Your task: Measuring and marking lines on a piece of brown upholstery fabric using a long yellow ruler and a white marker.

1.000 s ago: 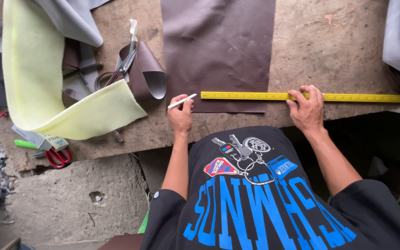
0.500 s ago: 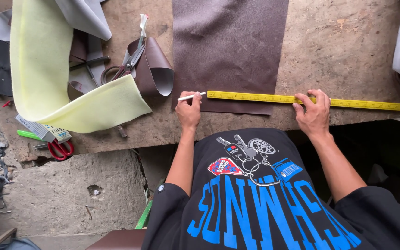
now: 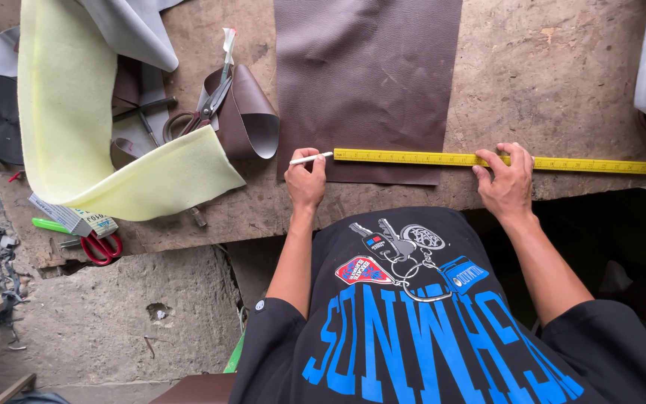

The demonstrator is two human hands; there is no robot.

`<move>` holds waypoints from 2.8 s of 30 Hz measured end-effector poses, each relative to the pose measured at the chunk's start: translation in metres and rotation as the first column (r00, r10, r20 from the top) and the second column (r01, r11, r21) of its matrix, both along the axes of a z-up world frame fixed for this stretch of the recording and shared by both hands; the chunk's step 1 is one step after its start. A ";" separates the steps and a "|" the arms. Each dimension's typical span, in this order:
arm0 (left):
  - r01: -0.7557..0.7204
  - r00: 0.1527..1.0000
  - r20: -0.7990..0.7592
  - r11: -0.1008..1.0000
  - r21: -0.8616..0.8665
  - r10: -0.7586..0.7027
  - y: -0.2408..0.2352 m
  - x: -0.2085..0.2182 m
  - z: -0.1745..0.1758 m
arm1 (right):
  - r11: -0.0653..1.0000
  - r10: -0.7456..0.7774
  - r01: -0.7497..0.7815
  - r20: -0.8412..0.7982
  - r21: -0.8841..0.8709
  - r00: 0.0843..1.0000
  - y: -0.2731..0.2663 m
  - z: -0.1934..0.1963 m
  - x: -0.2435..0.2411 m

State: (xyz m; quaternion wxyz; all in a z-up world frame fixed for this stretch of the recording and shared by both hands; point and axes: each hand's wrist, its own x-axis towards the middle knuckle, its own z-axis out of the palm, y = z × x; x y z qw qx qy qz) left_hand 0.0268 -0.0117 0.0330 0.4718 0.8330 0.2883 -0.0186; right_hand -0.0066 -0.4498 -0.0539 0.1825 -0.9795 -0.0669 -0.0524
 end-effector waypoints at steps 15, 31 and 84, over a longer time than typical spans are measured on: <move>0.332 0.886 0.228 0.897 0.292 -0.403 -0.003 -0.003 -0.009 | 1.000 0.024 -0.024 0.031 -0.013 0.999 0.001 0.003 0.001; 0.190 0.914 0.287 0.927 0.322 -0.287 0.020 -0.021 0.002 | 0.998 0.046 -0.043 0.052 -0.049 0.998 0.002 0.009 0.003; 0.044 0.979 -0.196 0.874 0.484 0.059 0.088 -0.175 0.014 | 0.961 -0.274 0.220 -0.700 -0.169 0.659 0.115 0.115 -0.025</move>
